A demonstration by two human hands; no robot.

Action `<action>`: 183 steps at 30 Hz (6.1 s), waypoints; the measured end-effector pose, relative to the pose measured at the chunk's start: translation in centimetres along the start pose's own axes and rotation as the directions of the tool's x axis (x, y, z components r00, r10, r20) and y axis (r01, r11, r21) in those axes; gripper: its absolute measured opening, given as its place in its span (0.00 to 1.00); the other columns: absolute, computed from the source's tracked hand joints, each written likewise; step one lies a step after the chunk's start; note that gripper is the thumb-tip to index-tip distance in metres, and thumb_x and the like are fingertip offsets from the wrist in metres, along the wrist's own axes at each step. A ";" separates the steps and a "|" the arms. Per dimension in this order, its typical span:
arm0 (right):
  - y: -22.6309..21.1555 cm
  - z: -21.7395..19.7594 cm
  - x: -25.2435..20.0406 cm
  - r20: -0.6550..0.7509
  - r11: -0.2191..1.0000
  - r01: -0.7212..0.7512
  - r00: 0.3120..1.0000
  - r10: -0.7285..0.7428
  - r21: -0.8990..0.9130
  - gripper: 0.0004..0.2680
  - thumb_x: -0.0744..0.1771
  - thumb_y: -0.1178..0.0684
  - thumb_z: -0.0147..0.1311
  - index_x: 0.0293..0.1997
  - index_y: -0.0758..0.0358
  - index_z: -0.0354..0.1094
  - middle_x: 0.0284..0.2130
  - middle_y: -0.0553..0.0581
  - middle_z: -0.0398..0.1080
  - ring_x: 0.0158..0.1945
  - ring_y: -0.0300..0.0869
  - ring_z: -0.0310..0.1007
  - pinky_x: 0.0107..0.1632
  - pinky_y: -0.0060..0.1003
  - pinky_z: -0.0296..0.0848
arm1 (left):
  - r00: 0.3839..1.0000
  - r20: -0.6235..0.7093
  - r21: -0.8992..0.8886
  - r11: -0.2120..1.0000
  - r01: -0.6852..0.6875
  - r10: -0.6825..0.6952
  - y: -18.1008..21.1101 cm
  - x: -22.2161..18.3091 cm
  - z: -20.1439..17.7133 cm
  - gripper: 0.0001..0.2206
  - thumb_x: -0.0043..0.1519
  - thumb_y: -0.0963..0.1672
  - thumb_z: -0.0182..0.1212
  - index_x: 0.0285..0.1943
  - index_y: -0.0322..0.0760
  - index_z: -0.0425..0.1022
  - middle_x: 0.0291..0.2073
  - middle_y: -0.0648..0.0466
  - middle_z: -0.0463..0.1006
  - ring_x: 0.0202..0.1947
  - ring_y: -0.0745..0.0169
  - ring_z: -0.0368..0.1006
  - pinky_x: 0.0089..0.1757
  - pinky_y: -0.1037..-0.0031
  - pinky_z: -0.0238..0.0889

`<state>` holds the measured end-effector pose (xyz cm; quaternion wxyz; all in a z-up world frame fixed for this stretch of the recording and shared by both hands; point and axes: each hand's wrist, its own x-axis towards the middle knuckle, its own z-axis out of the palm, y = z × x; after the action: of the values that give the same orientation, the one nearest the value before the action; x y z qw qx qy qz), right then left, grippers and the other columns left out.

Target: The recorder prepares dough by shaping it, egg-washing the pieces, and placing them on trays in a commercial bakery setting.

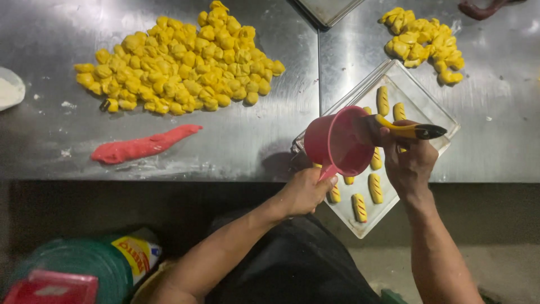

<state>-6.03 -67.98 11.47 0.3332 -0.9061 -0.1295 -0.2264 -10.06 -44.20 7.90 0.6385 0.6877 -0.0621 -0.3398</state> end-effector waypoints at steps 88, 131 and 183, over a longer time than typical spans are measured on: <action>31.0 -0.8 -7.3 -0.658 0.651 -0.688 0.656 0.369 -0.321 0.14 0.68 0.53 0.66 0.47 0.73 0.63 0.42 0.64 0.72 0.44 0.47 0.75 0.48 0.46 0.75 | 0.950 -0.256 -0.535 0.845 0.012 -0.176 -2.5 -2.5 -22.3 0.15 0.69 0.49 0.53 0.45 0.31 0.70 0.20 0.57 0.65 0.18 0.71 0.60 0.22 0.80 0.57; 8.5 2.2 -9.9 -0.390 0.598 -0.775 0.496 0.776 0.205 0.08 0.72 0.52 0.61 0.49 0.67 0.72 0.43 0.53 0.77 0.43 0.35 0.76 0.48 0.32 0.76 | 0.974 -0.048 -0.573 0.805 0.154 -0.220 -3.4 -0.3 -26.6 0.14 0.69 0.49 0.53 0.45 0.32 0.70 0.20 0.57 0.65 0.18 0.72 0.61 0.22 0.81 0.58; -5.3 10.4 -16.9 -0.583 0.582 -0.811 0.444 0.681 0.062 0.11 0.70 0.51 0.62 0.51 0.69 0.71 0.40 0.54 0.75 0.41 0.40 0.75 0.45 0.37 0.74 | 0.981 0.031 -0.400 0.897 0.189 -0.192 -2.9 -2.6 -26.2 0.13 0.68 0.49 0.54 0.44 0.33 0.71 0.19 0.58 0.66 0.17 0.72 0.61 0.21 0.81 0.57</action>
<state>-19.33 -58.58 -1.08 0.3148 -0.7934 0.4134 -0.3170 1.33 -20.45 5.05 0.7300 0.5463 0.0794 -0.4029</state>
